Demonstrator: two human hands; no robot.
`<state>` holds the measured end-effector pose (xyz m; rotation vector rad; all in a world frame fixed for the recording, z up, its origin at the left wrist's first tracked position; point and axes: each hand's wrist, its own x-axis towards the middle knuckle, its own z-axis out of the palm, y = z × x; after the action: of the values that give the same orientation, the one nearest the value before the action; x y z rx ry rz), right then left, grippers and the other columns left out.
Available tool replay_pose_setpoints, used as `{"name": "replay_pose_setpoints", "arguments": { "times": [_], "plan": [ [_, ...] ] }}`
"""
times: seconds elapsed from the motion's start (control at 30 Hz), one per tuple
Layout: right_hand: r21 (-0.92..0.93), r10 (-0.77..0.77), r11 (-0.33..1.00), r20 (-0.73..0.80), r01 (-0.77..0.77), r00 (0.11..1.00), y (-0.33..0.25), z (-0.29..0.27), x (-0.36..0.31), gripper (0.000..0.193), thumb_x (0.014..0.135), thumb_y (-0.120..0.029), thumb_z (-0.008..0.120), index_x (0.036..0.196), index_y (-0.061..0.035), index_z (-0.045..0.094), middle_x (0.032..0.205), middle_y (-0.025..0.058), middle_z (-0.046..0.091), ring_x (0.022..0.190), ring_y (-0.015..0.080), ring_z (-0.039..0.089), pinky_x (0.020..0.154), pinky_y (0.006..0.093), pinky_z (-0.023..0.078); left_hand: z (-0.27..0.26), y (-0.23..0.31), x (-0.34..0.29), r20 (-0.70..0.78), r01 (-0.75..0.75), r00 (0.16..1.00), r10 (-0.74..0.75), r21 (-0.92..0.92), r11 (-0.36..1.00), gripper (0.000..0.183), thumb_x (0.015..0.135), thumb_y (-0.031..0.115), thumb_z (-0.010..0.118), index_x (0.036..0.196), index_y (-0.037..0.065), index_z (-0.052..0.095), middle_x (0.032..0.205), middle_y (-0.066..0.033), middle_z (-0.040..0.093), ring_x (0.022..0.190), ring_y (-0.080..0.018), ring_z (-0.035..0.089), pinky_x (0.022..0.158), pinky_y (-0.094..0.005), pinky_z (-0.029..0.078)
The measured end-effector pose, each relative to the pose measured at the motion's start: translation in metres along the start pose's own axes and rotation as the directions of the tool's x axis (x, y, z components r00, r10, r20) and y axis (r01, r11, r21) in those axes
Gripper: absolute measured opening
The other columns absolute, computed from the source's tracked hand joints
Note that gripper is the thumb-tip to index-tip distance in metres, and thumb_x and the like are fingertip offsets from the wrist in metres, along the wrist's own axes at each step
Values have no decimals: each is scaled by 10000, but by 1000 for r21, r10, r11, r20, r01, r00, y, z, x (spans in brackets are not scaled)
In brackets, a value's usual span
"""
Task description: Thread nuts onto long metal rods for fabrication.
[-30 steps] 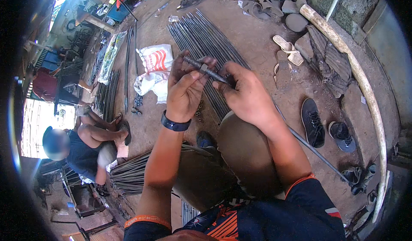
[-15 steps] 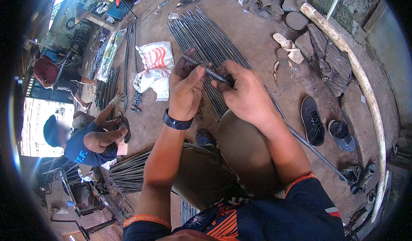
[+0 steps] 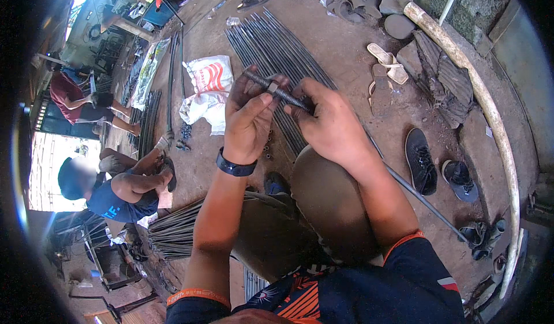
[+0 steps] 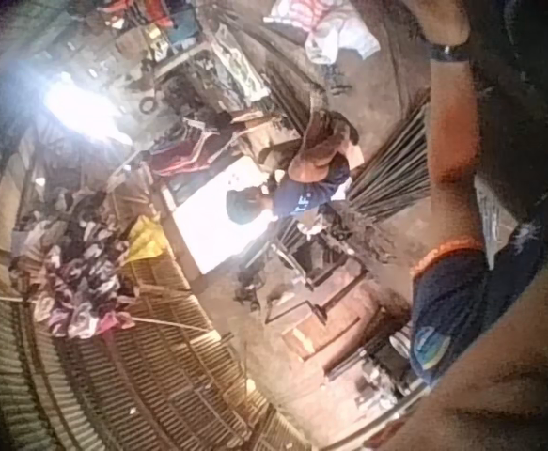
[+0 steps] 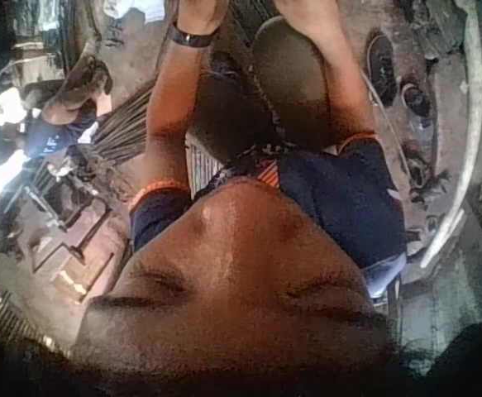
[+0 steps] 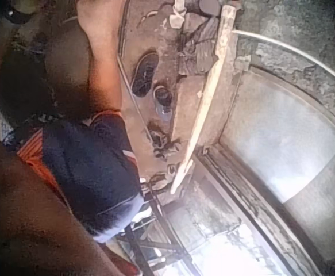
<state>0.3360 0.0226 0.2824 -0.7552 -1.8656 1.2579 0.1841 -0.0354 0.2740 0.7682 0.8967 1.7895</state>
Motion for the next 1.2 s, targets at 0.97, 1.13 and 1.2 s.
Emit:
{"name": "replay_pose_setpoints", "arguments": {
  "times": [0.97,1.13,1.2],
  "plan": [
    [-17,-42,999,-20,42,999,1,2,-1,162,775,-6,654,882,19,535,735,244,567,730,460,545,603,412,442,-5,-4,-1,-82,-6,996,19,150,989,460,868,-2,578,1281,5,376,1072,-175,599,1049,-274,595,907,-412,470],
    [-30,-84,996,-17,84,996,0,2,-2,165,778,-8,652,899,16,544,738,243,569,735,455,555,602,410,444,7,-1,-5,-15,-2,1000,0,-84,996,443,854,-23,591,1247,-10,386,1055,-152,599,1020,-239,601,897,-385,477],
    [-27,-91,996,-12,91,996,0,2,-1,167,778,-8,653,903,15,545,741,242,571,739,454,557,602,410,445,2,-4,-5,-54,-1,999,4,59,998,443,853,-21,588,1249,-5,388,1074,-163,598,1051,-261,593,910,-389,471]
  ]
}}
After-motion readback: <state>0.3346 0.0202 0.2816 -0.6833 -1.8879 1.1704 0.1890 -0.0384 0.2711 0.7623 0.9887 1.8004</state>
